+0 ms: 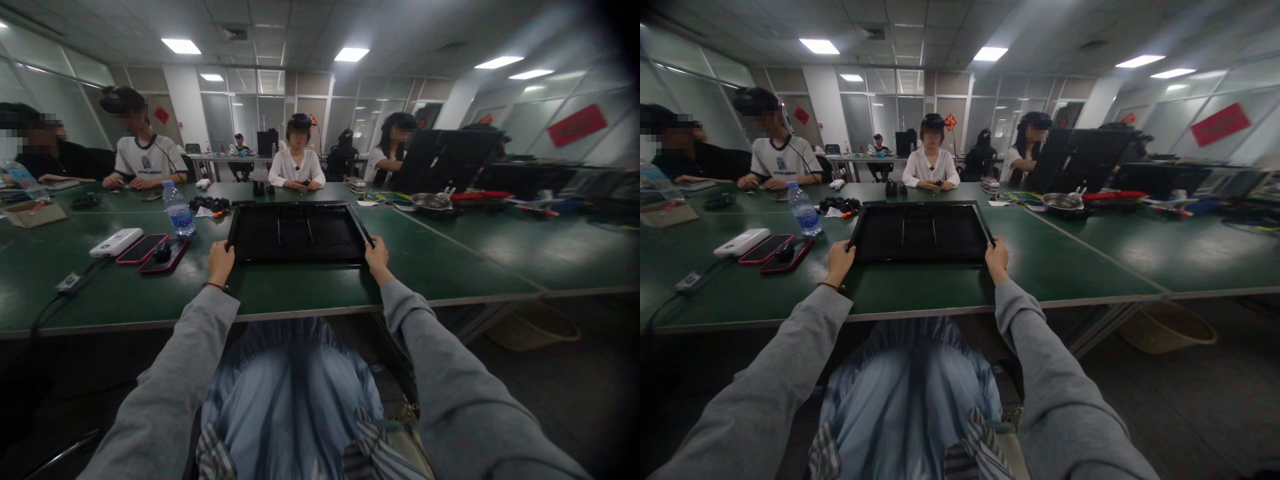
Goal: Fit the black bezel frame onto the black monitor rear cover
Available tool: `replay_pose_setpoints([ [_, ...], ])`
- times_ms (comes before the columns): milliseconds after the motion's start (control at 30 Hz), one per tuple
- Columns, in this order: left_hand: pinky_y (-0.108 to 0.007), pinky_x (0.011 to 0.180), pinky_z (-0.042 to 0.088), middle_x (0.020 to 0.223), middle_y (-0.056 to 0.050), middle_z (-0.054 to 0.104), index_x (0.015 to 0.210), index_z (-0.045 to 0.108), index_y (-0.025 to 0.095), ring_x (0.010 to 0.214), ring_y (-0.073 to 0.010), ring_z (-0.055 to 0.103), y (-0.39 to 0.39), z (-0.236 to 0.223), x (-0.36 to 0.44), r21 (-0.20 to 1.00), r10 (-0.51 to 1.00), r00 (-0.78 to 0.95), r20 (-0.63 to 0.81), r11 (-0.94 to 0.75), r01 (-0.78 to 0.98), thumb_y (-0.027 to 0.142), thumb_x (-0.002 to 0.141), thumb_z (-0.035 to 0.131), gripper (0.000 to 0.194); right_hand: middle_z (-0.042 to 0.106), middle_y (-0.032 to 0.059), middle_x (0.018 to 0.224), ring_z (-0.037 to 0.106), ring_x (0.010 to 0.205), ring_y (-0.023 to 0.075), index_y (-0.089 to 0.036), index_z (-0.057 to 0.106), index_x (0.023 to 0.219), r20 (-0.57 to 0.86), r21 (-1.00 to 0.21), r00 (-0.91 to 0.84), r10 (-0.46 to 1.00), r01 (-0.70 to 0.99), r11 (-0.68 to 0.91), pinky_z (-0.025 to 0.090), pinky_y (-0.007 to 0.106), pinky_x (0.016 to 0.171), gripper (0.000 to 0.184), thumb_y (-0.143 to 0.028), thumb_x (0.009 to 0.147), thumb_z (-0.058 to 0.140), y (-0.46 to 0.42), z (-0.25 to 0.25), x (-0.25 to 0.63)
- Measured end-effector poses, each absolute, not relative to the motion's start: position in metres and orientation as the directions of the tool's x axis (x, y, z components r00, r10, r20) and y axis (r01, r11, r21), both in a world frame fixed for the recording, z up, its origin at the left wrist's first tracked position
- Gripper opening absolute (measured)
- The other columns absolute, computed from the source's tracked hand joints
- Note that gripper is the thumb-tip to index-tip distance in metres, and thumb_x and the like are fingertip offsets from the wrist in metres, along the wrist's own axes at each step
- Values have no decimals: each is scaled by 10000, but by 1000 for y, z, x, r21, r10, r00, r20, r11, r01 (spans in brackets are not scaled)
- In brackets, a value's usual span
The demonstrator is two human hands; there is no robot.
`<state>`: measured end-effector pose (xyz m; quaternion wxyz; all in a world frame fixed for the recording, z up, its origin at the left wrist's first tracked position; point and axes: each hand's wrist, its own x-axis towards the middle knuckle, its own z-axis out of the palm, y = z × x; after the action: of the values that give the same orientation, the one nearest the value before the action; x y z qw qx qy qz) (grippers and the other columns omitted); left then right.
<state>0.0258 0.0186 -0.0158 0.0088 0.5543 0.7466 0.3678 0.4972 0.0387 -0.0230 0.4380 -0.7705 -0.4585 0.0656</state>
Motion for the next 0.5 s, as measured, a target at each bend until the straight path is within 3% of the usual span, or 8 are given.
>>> replay_pose_setpoints([
  [500, -420, 1065, 455, 1312, -186, 688, 1337, 624, 120, 1254, -311, 622, 20, -18, 23, 604, 832, -417, 366, 129, 787, 257, 974, 490, 410, 722, 134, 1161, 656, 1066, 276, -194, 645, 1288, 299, -722, 545, 783, 666, -188, 482, 406, 962, 398, -279, 909, 560, 42, -26, 499],
])
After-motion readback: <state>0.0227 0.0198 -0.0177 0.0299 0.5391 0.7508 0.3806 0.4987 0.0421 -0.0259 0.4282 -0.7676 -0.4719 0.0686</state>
